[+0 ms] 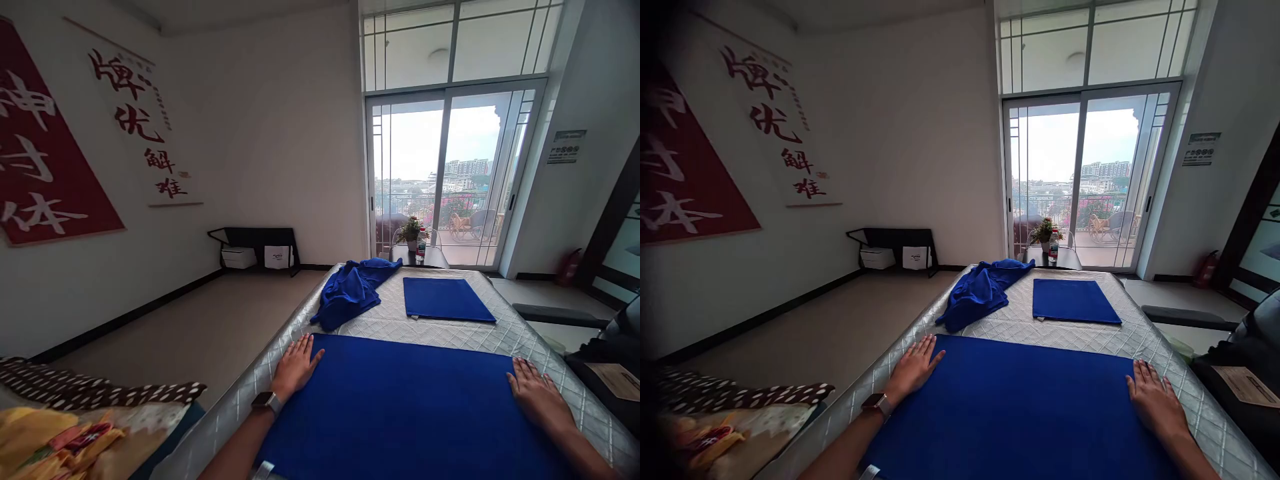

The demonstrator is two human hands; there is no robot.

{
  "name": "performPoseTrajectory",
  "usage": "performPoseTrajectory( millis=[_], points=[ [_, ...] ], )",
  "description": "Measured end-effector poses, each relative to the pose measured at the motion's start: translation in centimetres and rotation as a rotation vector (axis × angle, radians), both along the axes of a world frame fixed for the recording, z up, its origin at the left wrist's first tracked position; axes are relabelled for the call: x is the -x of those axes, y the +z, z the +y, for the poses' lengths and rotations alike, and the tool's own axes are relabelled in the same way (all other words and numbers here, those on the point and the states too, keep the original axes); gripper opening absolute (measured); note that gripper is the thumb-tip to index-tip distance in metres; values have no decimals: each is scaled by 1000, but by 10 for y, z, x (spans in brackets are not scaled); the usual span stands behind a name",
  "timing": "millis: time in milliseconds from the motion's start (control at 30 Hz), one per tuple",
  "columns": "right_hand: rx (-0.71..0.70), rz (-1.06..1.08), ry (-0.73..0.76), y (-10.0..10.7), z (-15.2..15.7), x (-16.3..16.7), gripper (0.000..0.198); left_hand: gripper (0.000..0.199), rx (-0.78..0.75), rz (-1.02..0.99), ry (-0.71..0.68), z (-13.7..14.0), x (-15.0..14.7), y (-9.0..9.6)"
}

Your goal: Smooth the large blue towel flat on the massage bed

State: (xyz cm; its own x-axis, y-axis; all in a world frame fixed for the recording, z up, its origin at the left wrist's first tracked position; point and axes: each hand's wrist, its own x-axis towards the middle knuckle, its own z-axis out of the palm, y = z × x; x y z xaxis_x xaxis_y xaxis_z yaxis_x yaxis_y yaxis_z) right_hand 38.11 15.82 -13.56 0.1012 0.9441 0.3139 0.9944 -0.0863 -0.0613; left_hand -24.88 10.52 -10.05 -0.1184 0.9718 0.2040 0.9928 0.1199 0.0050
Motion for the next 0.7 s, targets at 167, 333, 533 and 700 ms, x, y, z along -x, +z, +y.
performPoseTrajectory(
  millis=[167, 333, 533, 700],
  points=[
    [41, -81, 250, 34, -23, 92, 63, 65, -34, -29, -256, 5, -89, 16],
    [138, 40, 468, 54, -33, 211, 63, 62, -44, -156, -499, 19, -201, 12],
    [226, 100, 451, 37, -23, 242, 66, 61, -54, -185, -504, 33, -227, -13],
    [247, 136, 451, 35, -21, 236, 67, 63, -17, -189, -491, 33, -223, -13]
  ],
)
